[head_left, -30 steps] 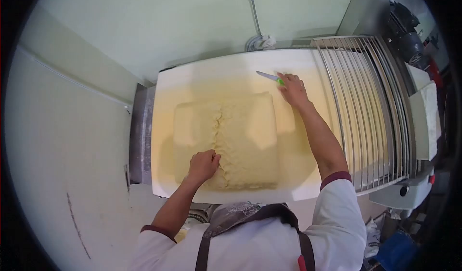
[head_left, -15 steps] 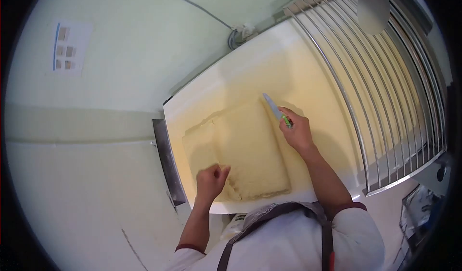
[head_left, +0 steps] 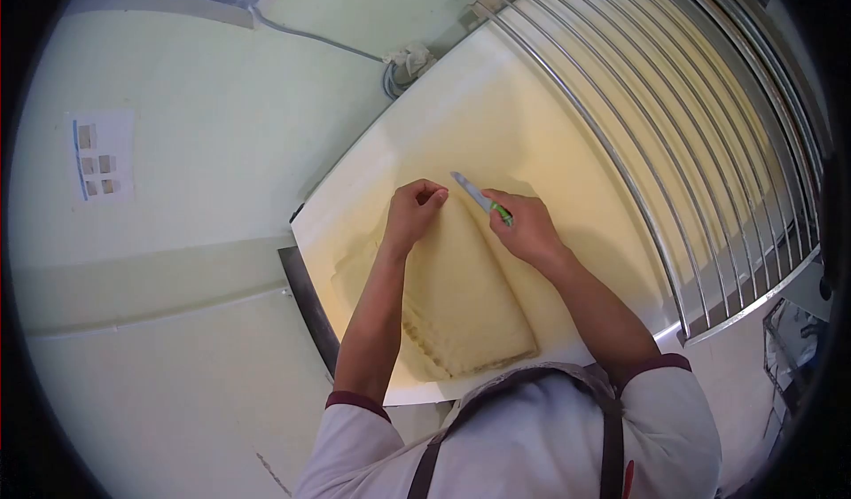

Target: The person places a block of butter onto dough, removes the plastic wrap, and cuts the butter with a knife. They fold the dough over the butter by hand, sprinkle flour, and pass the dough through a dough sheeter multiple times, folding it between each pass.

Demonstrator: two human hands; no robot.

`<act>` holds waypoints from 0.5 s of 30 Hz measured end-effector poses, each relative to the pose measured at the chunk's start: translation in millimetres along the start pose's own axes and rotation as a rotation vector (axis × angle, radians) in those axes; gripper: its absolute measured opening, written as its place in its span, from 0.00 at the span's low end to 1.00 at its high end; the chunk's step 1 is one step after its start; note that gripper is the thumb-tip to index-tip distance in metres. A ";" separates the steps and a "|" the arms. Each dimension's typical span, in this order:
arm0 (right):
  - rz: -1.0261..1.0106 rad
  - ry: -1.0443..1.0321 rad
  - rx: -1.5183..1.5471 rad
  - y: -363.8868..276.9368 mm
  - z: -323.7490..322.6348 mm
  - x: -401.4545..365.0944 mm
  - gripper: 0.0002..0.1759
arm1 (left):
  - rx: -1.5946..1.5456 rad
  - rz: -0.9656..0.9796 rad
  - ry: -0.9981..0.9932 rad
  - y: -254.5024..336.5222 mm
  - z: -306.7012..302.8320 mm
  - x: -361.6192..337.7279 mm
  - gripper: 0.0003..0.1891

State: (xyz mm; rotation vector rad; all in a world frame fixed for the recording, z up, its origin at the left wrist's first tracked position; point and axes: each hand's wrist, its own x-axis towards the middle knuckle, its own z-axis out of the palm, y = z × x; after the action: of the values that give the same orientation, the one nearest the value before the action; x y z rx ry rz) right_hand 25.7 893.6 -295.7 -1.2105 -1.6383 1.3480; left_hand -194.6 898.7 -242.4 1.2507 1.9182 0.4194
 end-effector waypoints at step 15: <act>-0.004 -0.074 0.008 -6.8 26.7 14.6 0.20 | 0.582 0.340 0.303 -7.5 55.4 -66.7 0.28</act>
State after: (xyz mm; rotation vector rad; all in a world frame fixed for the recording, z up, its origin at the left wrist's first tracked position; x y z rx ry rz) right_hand -5.2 898.2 -295.9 -1.1650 -1.6840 1.4104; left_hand -143.6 829.0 -253.2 2.0053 2.1698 0.2316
